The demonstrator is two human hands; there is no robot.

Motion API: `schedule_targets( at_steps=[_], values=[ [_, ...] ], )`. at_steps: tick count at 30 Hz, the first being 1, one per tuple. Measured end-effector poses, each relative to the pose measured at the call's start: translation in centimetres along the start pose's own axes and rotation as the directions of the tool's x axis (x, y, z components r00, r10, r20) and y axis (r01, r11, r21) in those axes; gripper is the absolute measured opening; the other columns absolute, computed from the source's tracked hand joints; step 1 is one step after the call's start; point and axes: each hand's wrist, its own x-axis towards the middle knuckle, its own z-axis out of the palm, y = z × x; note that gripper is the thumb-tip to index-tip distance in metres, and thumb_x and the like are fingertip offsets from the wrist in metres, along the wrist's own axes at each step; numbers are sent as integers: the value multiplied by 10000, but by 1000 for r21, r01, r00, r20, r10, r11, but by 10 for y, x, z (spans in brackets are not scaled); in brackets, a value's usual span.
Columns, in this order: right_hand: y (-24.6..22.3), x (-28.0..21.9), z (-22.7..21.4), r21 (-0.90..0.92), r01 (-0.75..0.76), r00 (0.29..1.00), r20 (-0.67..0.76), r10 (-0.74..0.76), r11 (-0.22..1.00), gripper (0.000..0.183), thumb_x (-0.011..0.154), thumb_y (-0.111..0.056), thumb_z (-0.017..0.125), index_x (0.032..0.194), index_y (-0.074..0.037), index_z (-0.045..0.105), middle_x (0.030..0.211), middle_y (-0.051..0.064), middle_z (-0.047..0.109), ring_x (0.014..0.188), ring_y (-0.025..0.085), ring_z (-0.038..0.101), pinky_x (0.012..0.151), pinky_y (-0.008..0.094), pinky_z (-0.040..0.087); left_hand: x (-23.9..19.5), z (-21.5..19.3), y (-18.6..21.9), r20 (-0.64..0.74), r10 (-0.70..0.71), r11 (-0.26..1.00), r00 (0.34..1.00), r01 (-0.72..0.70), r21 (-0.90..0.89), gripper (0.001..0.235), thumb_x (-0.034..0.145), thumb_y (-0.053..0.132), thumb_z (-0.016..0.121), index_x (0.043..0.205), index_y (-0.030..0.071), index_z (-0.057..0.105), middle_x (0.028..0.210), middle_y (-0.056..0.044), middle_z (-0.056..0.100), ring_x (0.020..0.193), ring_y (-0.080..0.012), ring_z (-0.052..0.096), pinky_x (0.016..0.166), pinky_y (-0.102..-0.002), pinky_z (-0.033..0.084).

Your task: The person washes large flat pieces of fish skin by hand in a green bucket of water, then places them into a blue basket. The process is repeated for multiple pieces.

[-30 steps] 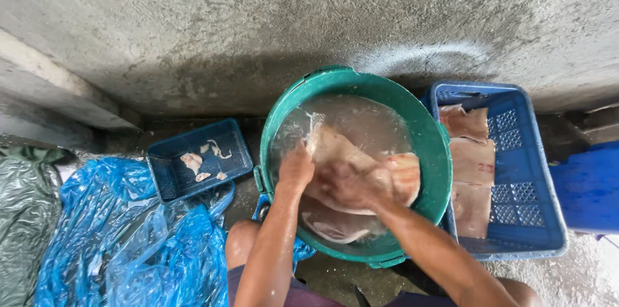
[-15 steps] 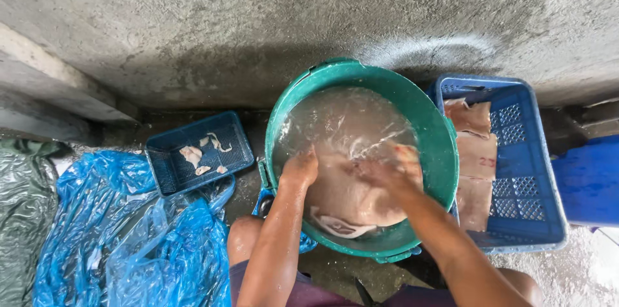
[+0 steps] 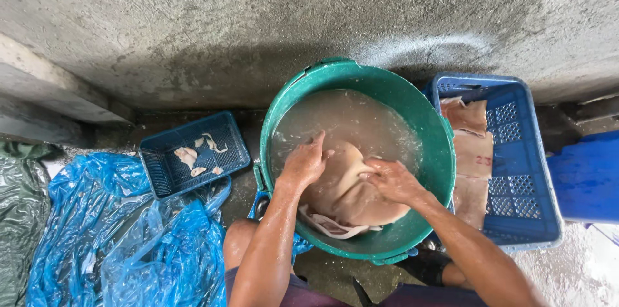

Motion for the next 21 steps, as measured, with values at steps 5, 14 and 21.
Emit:
schedule_targets(
  at_steps=[5,14,21],
  values=[
    [10,51,-28,512,180,925,-379,33,840,373,976,-268,699,1199,29,664,1044,203,716,919,265,679,818,417,552,-6,-15,22,-380,57,982,923,-119,-144,978,941,579,664,1585,28,176,1539,-375,290,1367,-573,371,1092,-611,359],
    [-16,108,40,-583,90,966,-146,-212,808,569,998,-496,592,1445,-165,469,1611,155,293,1550,374,157,1210,740,123,7,26,-6,-115,-73,990,991,85,109,950,913,238,582,1632,40,-7,1558,-328,338,1366,-512,444,1114,-557,408],
    [-34,89,48,-331,219,975,112,-192,918,688,928,-513,546,1551,-274,383,1613,89,346,1455,316,369,1200,547,272,12,30,-24,66,-154,974,986,140,180,767,937,103,487,1626,78,151,1487,-321,447,1323,-464,526,1111,-513,431]
  ],
)
